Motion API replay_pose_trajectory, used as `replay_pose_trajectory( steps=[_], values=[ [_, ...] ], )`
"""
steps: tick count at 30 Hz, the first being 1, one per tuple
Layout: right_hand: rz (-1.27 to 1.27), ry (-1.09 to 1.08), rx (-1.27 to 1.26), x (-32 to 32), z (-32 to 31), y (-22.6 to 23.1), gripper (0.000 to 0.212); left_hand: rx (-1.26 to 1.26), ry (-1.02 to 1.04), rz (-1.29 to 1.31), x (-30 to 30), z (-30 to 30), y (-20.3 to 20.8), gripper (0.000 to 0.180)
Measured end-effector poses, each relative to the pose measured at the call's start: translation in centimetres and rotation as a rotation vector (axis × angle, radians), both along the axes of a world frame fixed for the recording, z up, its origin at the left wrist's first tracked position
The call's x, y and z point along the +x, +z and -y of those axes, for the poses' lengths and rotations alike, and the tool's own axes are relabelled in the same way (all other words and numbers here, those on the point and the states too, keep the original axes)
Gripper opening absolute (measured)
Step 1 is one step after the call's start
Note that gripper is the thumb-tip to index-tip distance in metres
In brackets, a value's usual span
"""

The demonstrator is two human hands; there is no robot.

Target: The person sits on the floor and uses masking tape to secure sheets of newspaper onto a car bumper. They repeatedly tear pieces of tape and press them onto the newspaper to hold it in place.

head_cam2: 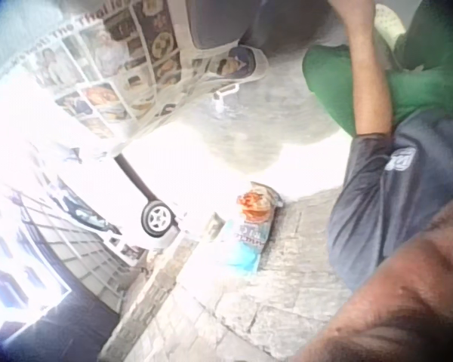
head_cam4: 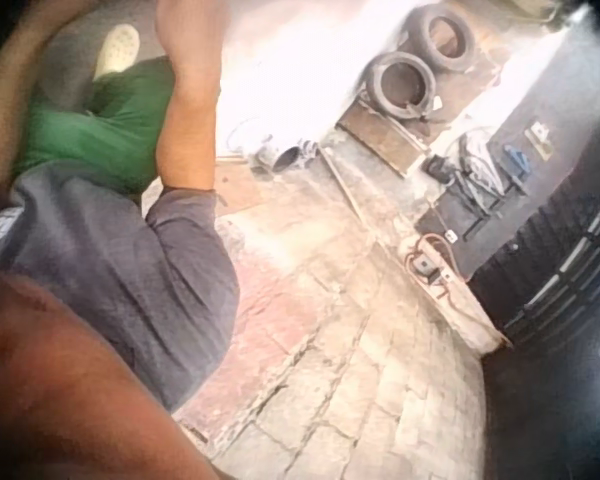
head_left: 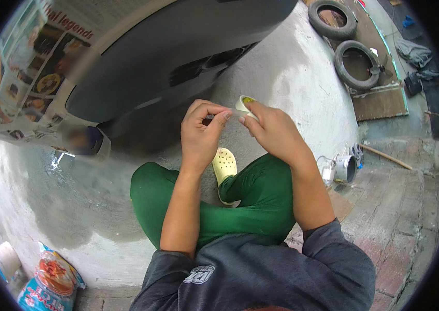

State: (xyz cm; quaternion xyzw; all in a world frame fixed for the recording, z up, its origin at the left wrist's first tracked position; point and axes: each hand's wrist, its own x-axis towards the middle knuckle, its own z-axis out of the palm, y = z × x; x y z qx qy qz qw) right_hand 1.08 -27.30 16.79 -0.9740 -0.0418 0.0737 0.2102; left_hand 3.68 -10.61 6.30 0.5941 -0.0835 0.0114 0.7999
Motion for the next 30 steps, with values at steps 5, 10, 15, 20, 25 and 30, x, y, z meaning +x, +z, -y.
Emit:
replay_pose_trajectory(
  steps=[5, 10, 15, 20, 25, 30],
  values=[
    [0.046, 0.027, 0.058, -0.5, 0.3, -0.7, 0.034, -0.168, -0.108, -0.167, 0.5, 0.4, -0.7, 0.026],
    [0.08, 0.068, 0.072, -0.4, 1.2, -1.6, 0.03, -0.118, -0.154, -0.147, 0.2, 1.3, 0.2, 0.063],
    [0.052, 0.097, 0.223, -0.5, 1.2, -1.7, 0.029, 0.016, -0.186, -0.073, 0.9, 0.8, -1.0, 0.028],
    [0.023, 0.034, 0.259, -0.7, 1.1, -2.0, 0.027, -0.138, -0.265, -0.178, 0.5, 0.0, -0.2, 0.009],
    [-0.068, 0.03, 0.208, -0.4, 0.3, -1.0, 0.022, -0.256, -0.183, -0.233, 0.7, 0.1, -1.1, 0.026],
    [0.015, 0.064, 0.166, -0.9, 0.8, -2.1, 0.02, -0.147, -0.245, -0.282, 0.2, -0.3, -0.1, 0.036]
  ],
)
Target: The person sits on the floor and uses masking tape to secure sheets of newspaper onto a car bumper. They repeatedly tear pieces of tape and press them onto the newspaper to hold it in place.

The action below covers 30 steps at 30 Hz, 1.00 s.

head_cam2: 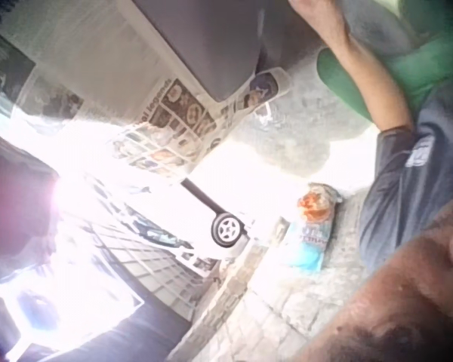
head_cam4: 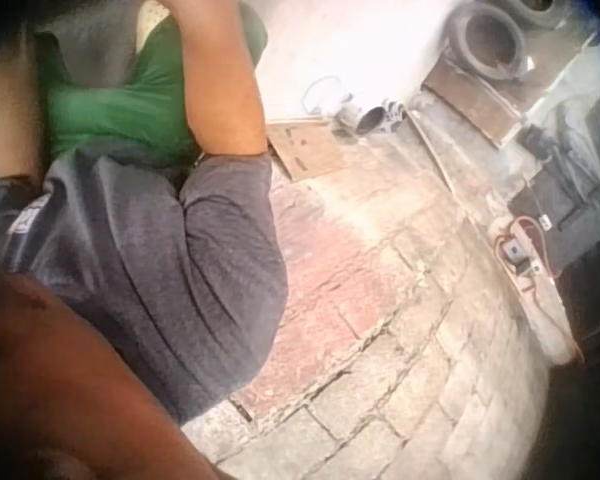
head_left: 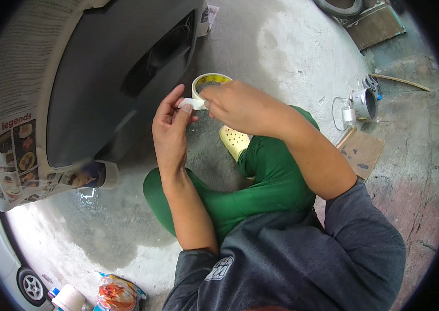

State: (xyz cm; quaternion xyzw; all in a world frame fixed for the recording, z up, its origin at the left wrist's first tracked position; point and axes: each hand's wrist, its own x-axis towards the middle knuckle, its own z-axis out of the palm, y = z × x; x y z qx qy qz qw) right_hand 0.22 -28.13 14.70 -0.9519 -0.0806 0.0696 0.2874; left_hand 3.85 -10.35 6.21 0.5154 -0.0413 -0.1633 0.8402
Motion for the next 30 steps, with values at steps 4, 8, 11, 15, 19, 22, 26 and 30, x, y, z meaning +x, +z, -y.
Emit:
replay_pose_trajectory(
  steps=[4, 8, 11, 15, 19, 22, 26, 30],
  values=[
    [0.044, 0.037, -0.049, 0.1, 0.2, -0.4, 0.018, 0.145, 0.095, 0.05, 0.3, -0.1, -0.6, 0.039],
    [0.026, 0.033, -0.044, 0.0, 0.4, -0.5, 0.021, 0.087, 0.077, 0.116, 0.2, -0.3, 0.2, 0.038],
    [0.04, 0.048, -0.047, 0.0, 0.6, -0.8, 0.022, 0.37, -0.106, 0.354, -0.3, -0.5, 1.4, 0.043],
    [0.052, 0.051, -0.071, 0.3, 0.6, -0.9, 0.022, 0.508, -0.017, 0.426, -0.3, -0.2, 1.7, 0.028],
    [0.043, 0.054, -0.099, 0.4, 0.7, -0.8, 0.022, 0.486, 0.0, 0.453, -0.5, 0.4, 2.0, 0.016],
    [-0.012, -0.044, -0.031, 0.3, 0.4, -0.3, 0.025, 0.501, 0.001, 0.468, -0.4, 0.7, 2.1, 0.011],
    [-0.079, -0.19, 0.13, 0.4, -0.2, 1.2, 0.027, 0.497, 0.037, 0.518, -0.6, 1.1, 2.3, 0.008],
    [-0.224, -0.315, 0.399, 0.7, 0.0, 1.2, 0.027, 0.475, 0.113, 0.593, -0.8, 1.7, 2.0, 0.009]
  ],
)
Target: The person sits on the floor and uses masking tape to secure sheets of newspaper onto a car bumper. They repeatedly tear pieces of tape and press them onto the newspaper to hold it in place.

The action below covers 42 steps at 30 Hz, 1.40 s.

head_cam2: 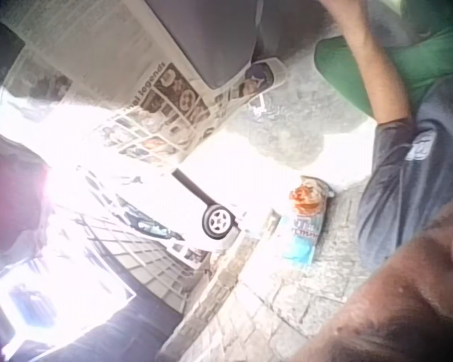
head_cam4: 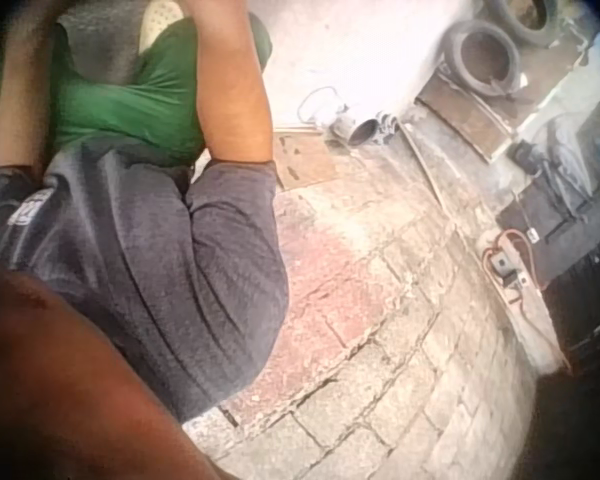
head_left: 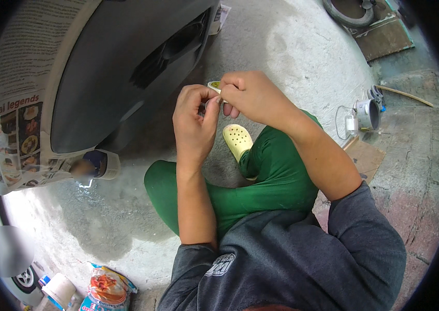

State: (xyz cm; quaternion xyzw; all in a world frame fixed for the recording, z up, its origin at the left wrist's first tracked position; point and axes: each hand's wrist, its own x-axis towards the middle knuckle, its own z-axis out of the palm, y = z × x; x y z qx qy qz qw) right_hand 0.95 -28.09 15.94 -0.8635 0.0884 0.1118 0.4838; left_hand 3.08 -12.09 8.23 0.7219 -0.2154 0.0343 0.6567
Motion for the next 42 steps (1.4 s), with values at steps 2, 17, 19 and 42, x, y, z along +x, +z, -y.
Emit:
replay_pose_trajectory(
  steps=[2, 17, 19, 42],
  values=[
    [-0.017, -0.013, 0.052, -0.2, -0.1, 0.0, 0.027, -0.021, 0.021, -0.005, 0.2, 0.1, -0.3, 0.008],
    [0.034, 0.052, 0.301, -1.4, -3.0, 2.1, 0.031, -1.108, -0.167, -0.478, 0.6, 0.9, -1.1, 0.048],
    [0.076, 0.041, 0.369, -1.5, -2.7, 1.9, 0.028, -1.189, -0.226, -0.525, 1.0, 0.8, -2.0, 0.043],
    [0.438, -0.133, 0.017, -0.3, -3.7, 1.3, 0.01, -1.382, -0.287, -0.756, 2.6, 0.6, -2.3, 0.059]
  ],
)
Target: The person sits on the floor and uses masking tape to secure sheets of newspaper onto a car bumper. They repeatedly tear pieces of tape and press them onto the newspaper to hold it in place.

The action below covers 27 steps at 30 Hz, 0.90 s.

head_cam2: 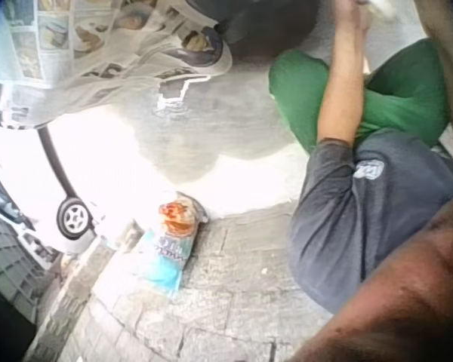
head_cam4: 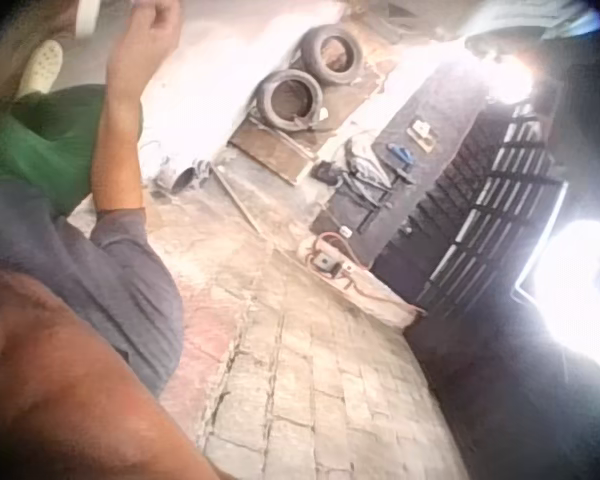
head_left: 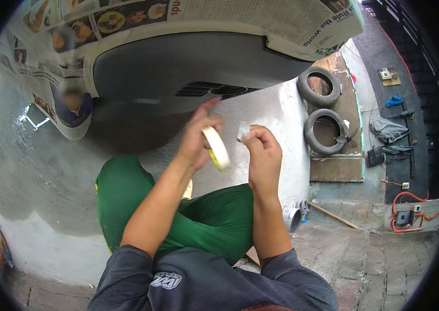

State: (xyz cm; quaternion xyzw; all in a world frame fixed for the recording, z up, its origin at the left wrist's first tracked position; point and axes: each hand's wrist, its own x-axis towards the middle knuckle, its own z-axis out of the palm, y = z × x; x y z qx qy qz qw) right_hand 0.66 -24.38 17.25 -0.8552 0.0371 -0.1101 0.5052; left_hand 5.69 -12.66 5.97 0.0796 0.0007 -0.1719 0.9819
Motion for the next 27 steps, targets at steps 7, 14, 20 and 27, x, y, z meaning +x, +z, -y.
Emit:
replay_pose_trajectory(
  steps=[7, 14, 20, 27],
  values=[
    [0.541, -0.012, -0.658, 6.1, -1.2, 4.7, 0.007, 0.576, 0.27, 0.492, 1.4, -1.6, 4.4, 0.067],
    [0.663, 0.006, -0.863, 10.0, -3.9, 6.9, 0.011, 0.659, 0.305, 0.589, 4.3, -3.2, 8.1, 0.073],
    [0.63, 0.024, -0.908, 10.9, -4.3, 7.4, 0.016, 0.648, 0.23, 0.524, 3.3, -3.4, 6.7, 0.073],
    [0.622, 0.007, -1.048, 11.7, -4.4, 8.4, 0.018, 0.587, 0.203, 0.504, 2.9, -2.6, 5.4, 0.069]
  ],
)
